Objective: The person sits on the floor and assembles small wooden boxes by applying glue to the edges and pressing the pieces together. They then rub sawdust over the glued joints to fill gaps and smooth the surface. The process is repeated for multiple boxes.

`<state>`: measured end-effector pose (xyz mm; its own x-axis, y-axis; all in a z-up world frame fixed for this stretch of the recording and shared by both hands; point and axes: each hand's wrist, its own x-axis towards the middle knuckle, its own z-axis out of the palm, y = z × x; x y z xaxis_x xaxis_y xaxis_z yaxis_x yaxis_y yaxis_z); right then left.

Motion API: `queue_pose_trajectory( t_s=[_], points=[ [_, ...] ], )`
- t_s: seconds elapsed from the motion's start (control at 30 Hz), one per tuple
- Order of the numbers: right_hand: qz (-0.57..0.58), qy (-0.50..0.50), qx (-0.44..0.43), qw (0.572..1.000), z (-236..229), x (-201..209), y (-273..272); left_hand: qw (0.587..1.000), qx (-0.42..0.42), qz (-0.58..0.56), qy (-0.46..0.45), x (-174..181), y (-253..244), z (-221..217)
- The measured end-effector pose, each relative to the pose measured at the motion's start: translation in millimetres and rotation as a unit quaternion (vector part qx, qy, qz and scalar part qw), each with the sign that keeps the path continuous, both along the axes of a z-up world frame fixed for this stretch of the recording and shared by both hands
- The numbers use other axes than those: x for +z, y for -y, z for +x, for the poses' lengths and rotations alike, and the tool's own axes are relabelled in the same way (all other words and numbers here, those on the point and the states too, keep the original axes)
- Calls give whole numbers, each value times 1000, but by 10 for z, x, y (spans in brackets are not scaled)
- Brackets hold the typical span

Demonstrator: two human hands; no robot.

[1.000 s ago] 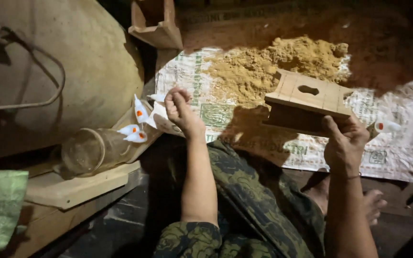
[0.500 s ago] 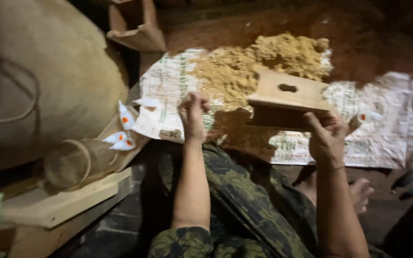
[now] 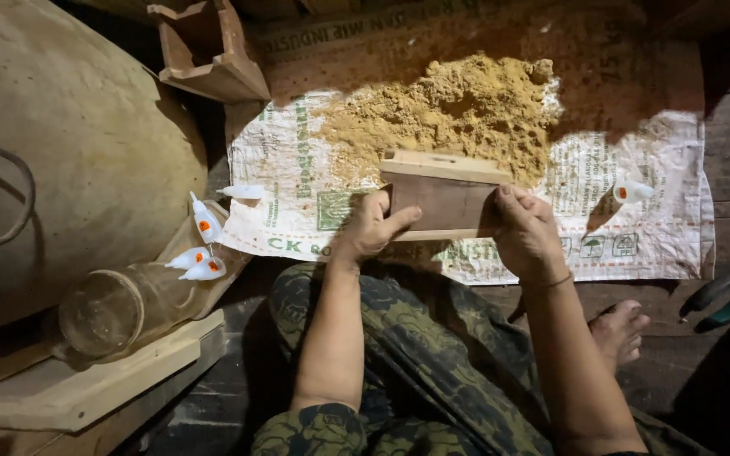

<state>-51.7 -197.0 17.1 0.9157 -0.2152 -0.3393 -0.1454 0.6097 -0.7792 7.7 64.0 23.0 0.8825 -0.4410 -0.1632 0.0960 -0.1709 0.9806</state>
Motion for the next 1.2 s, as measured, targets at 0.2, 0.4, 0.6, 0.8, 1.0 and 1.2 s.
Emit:
queue_pose_trajectory(
  t_s=[0.2,0.4,0.6,0.8,1.0,1.2],
  points=[
    [63,-85,-42,993,73,451,-90,992,30,-101,-76,-301,-54,-20],
    [22,-25,34,999,61,464,27,989,76,-121,-43,-350,-42,-25],
    [-323,26,55,945,113,368,73,981,132,-140,-39,-136,31,17],
    [-724,30,42,688,400,-709,514,966,213,-143,-18,-635,-104,86],
    [-828,76,26,555,644,-888,219,971,207,-118,1,-1259,-251,70],
    [-791,117,29,600,607,-983,228,985,166,-7,55,-585,-185,126]
  ],
)
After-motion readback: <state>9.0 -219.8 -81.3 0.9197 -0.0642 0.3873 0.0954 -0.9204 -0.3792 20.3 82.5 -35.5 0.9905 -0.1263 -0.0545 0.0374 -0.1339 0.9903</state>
